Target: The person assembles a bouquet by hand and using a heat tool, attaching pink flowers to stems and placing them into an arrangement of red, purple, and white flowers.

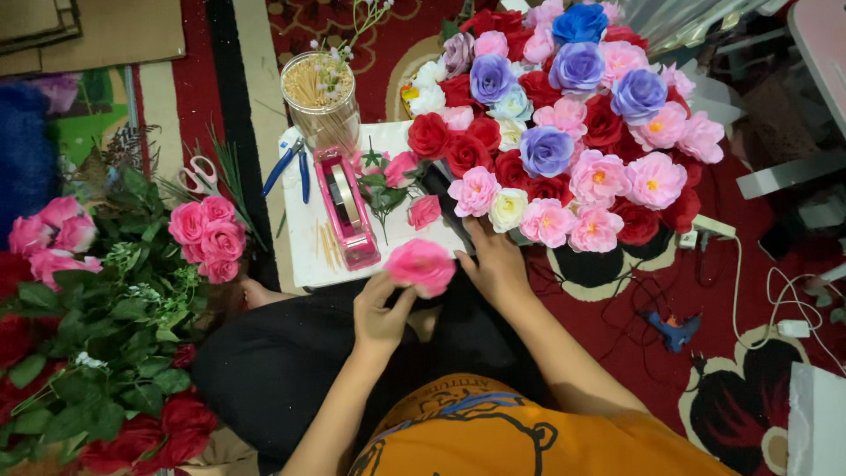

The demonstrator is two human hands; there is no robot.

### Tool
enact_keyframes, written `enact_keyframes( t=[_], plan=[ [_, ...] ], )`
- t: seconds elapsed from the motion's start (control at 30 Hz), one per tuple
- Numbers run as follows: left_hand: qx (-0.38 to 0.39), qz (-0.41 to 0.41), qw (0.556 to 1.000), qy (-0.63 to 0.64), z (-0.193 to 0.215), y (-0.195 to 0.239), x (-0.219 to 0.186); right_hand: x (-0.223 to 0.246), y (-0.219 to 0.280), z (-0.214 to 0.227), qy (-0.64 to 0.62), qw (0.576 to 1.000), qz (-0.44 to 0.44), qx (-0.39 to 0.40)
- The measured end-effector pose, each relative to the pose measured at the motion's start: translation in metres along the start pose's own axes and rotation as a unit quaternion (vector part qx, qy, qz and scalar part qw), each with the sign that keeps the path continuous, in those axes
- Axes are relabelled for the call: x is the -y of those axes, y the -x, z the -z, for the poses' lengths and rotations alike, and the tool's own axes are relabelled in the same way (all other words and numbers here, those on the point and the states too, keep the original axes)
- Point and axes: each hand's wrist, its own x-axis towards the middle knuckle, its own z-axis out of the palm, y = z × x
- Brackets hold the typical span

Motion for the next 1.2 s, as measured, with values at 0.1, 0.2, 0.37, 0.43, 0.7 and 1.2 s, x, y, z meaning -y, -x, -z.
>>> enact_keyframes(
  t=[0.1, 0.2, 0.37, 0.43, 0.7, 1.2],
  plan=[
    [0.007, 0.035, 0.999, 0.004, -0.008, -0.001, 0.013, 0.001, -0.007, 0.005, 0.024, 0.991, -0.088, 0.102],
    [0.006, 0.017, 1.0, 0.014, -0.012, -0.007, 0.002, -0.012, -0.009, -0.011, 0.031, 0.994, -0.075, 0.076],
    [0.006, 0.022, 1.0, 0.015, -0.021, -0.008, 0.011, -0.02, 0.021, 0.012, -0.062, 0.996, -0.059, 0.018],
    [0.009, 0.029, 0.999, 0.009, -0.023, -0.007, 0.019, -0.032, 0.036, 0.018, -0.087, 0.993, -0.082, 0.009],
    [-0.008, 0.035, 0.999, -0.015, -0.033, -0.019, 0.013, -0.063, 0.095, 0.054, -0.623, 0.747, -0.218, 0.077],
    [-0.016, 0.05, 0.998, 0.034, -0.032, -0.049, -0.029, -0.031, 0.091, 0.075, -0.793, 0.582, -0.076, 0.161]
  ],
)
